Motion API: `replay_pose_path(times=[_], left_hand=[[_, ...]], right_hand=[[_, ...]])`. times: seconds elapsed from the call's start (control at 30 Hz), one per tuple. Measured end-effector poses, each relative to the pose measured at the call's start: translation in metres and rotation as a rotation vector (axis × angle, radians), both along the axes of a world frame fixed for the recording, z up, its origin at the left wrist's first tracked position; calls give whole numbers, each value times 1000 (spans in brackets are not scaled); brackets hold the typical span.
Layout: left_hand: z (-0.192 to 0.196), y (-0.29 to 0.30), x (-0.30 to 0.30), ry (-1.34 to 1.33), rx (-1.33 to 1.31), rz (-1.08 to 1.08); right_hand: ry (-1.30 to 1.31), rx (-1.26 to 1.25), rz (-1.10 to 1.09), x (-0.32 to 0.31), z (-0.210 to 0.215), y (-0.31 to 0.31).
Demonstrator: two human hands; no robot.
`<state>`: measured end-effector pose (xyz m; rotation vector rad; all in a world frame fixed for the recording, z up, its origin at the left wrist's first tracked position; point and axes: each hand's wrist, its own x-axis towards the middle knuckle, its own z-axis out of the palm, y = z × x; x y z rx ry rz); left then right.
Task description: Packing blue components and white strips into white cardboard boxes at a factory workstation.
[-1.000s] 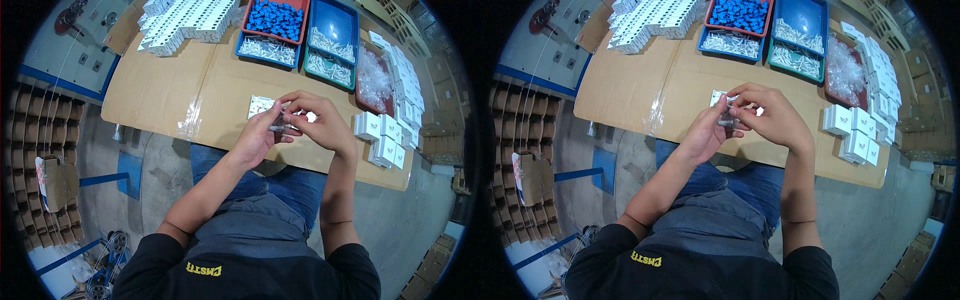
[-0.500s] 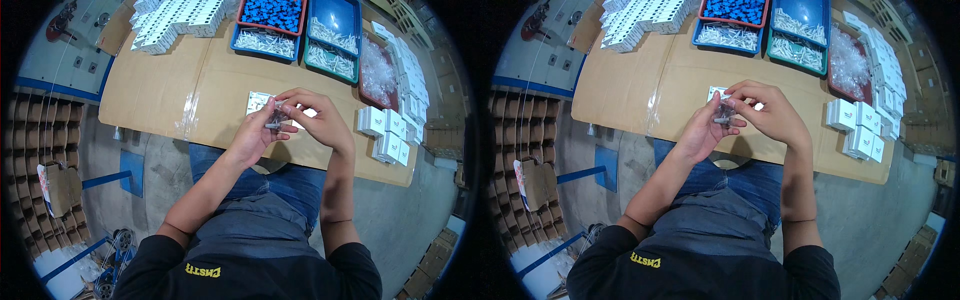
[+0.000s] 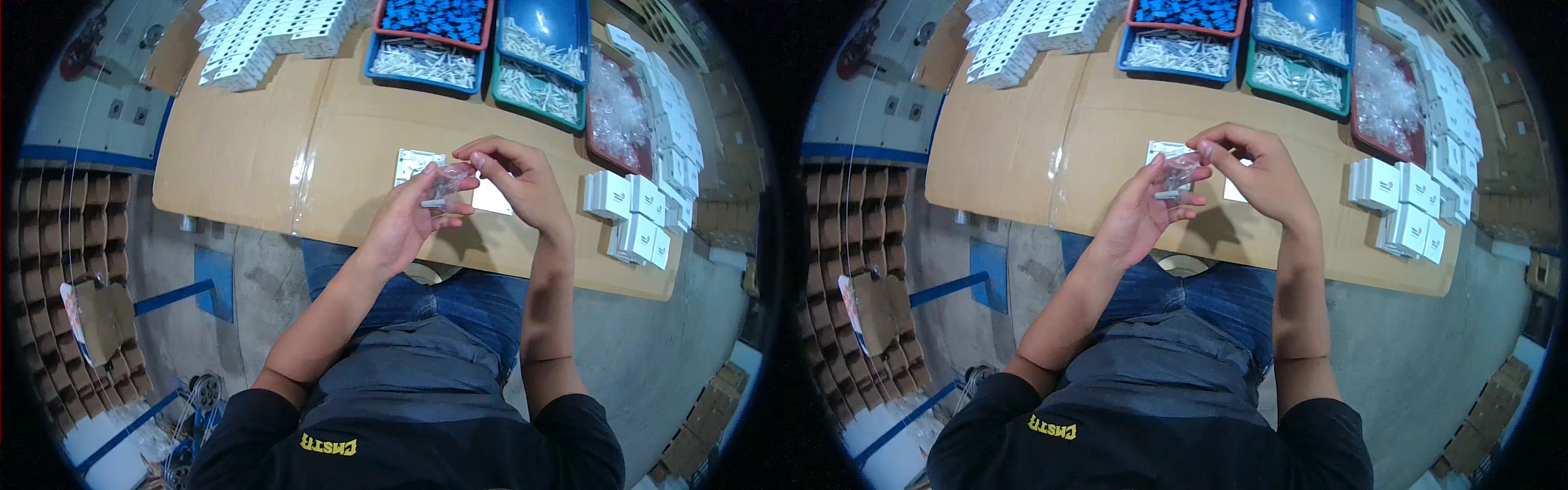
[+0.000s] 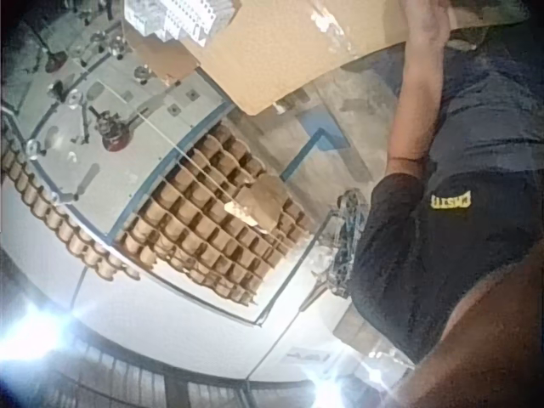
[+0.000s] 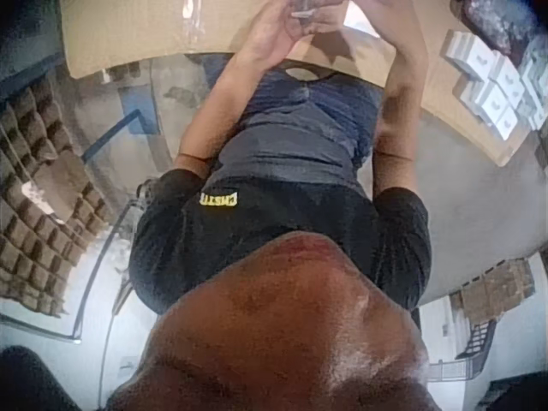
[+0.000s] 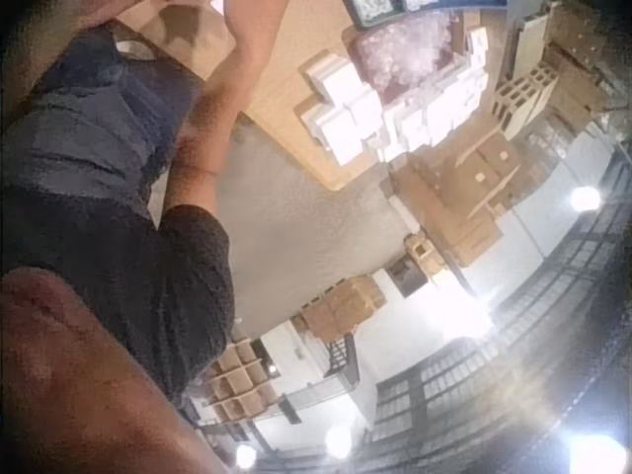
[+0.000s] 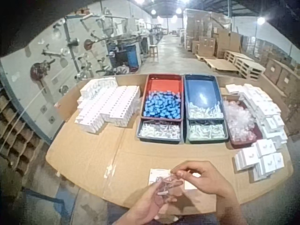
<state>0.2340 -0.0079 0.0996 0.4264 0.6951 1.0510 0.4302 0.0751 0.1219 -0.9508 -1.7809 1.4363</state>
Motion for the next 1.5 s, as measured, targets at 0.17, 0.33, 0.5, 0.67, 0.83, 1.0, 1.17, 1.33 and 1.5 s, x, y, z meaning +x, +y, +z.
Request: replay_pose_path(times=[0.17,0.33,0.5,0.67,0.83,1.0,1.17,1.33,1.5], left_hand=[[-6,-9,-4,194,96,-28],[-27,-22,-5,461,159,-50],[-35,-29,-2,430,87,-64],[-35,-31,0,404,55,-73],[-31,-33,4,363,23,-66],[-24,-37,3,255,13,-70],[-25,-34,0,126,20,-15],[-21,-24,-2,35,2,6],[2,-9,2,-29,10,44]], right_hand=[[-5,-2,-193,33,-57,44],[-351,200,-594,86,-86,97],[-523,385,-819,142,-116,154],[-804,496,-779,151,-130,187],[-976,643,-717,144,-135,189],[-963,582,-734,147,-132,186],[-772,681,-850,144,-119,177],[-334,491,-772,110,-85,127],[103,60,-513,41,-7,11]])
